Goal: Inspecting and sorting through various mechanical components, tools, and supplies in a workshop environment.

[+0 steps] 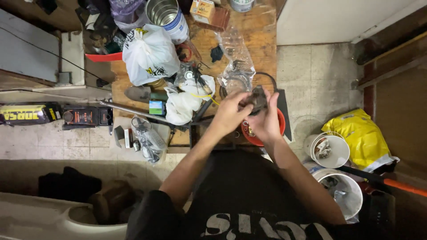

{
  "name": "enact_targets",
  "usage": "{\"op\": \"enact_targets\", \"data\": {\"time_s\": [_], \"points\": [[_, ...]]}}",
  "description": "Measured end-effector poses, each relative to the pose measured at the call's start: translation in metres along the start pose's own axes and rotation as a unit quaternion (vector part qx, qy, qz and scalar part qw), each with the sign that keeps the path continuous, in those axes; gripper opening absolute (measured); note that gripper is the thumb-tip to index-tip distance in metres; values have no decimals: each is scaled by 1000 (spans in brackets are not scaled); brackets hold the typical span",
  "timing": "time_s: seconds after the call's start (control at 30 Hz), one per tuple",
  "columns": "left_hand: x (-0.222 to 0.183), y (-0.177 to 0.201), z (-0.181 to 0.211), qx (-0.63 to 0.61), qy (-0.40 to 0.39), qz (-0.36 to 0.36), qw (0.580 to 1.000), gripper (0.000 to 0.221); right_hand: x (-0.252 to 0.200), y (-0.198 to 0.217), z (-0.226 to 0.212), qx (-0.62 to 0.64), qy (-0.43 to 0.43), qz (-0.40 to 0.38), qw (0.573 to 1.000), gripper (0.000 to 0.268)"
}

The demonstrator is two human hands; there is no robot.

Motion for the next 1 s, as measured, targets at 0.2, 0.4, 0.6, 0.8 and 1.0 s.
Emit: {"op": "enact_targets", "data": {"time_s": [0.2,0.4,0.6,0.8,1.0], "points": [[-17,-13,45,99,-84,36,991,54,-2,7,-20,61,-19,9,998,78],[-21,-18,54,140,-109,39,983,55,-7,21,-16,79,9,5,997,68],[-17,-24,53,131,-140,46,980,51,-23,24,-22,2,34,-54,998,78],[-21,-43,48,169,-172,55,969,47,-5,49,-13,-32,53,-61,996,69],[-24,-64,57,13,-85,95,992,84,1,71,-23,-37,36,-35,998,56]]}}
Point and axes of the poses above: each hand's wrist, its own x-axis towards the middle knuckle, its own y-axis out of the back of the hand, z = x × y, the point moved 3 cm from there along x, towards the middle knuckle, and after that the axes turned 11 degrees about -x, right-handed, at the moved point
